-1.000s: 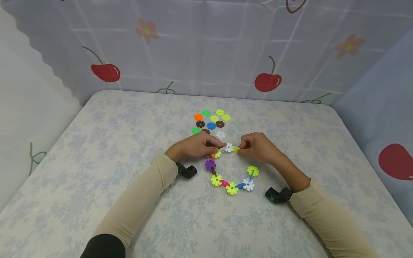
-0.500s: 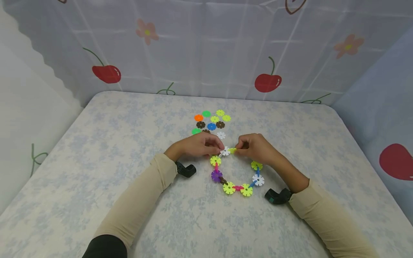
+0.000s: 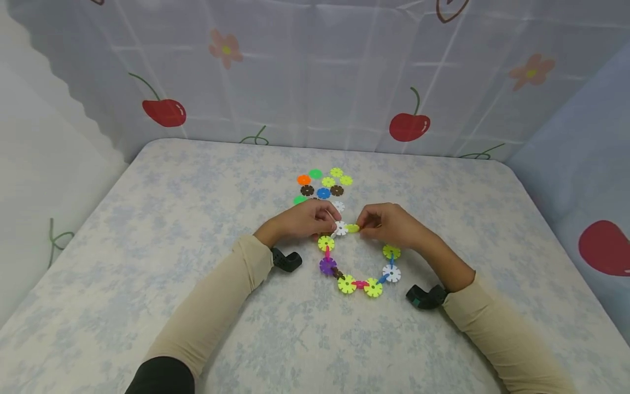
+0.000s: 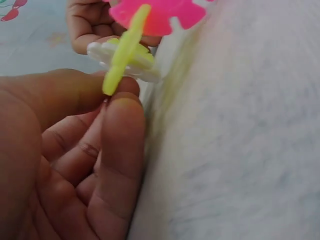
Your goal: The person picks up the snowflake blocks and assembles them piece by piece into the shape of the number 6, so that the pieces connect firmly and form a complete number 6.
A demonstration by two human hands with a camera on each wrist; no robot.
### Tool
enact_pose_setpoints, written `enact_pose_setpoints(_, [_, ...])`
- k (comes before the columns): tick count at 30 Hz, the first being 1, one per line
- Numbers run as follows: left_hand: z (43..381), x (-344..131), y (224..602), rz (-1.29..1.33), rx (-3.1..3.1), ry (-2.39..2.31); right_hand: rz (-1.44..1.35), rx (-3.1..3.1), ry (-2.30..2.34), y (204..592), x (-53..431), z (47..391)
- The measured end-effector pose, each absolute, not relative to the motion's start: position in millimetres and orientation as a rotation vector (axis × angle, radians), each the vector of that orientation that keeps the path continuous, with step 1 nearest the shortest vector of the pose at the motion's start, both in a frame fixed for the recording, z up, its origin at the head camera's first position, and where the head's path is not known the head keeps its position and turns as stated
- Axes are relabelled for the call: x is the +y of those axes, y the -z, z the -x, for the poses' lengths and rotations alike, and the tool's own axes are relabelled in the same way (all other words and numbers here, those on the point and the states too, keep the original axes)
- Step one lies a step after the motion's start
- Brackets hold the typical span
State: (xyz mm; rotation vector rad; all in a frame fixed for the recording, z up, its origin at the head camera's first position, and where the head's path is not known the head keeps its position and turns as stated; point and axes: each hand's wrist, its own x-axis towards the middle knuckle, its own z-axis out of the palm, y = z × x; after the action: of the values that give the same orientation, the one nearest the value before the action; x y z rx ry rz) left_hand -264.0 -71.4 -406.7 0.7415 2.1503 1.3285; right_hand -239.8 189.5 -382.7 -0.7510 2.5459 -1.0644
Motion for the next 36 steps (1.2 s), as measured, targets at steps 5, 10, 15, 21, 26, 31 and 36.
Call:
enact_pose_setpoints(5, [263.2, -73.5, 405.3, -0.691, 2.146, -1.318, 0.74, 2.567, 1.012, 377.1, 199.3, 256.8])
enact_pose_setpoints(10, [263.5, -76.5, 408.5, -0.682, 2.12, -1.328, 0.762, 2.588, 0.944, 377.0, 197.5, 288.1])
enact_pose_setpoints(15, [262.3, -76.5, 408.6, -0.691, 2.091, -1.339, 0.804, 2.537, 0.894, 380.4, 184.2, 310.6])
enact_pose_setpoints(21, [262.7, -74.4, 406.5, -0.701, 2.089, -1.343, 0.818, 2.525, 0.812, 374.5, 162.5, 313.0])
enact_pose_setpoints(26, [263.2, -74.1, 404.6, -0.703, 2.112, -1.335, 0.749, 2.555, 0.808, 371.9, 157.3, 310.2])
enact_pose_setpoints(31, [263.6, -74.8, 404.6, -0.709, 2.122, -1.333, 0.732, 2.534, 0.819, 372.4, 158.5, 308.9])
enact_pose_setpoints(36, [263.7, -75.5, 406.0, -0.705, 2.114, -1.336, 0.68, 2.492, 0.86, 374.1, 164.4, 308.1])
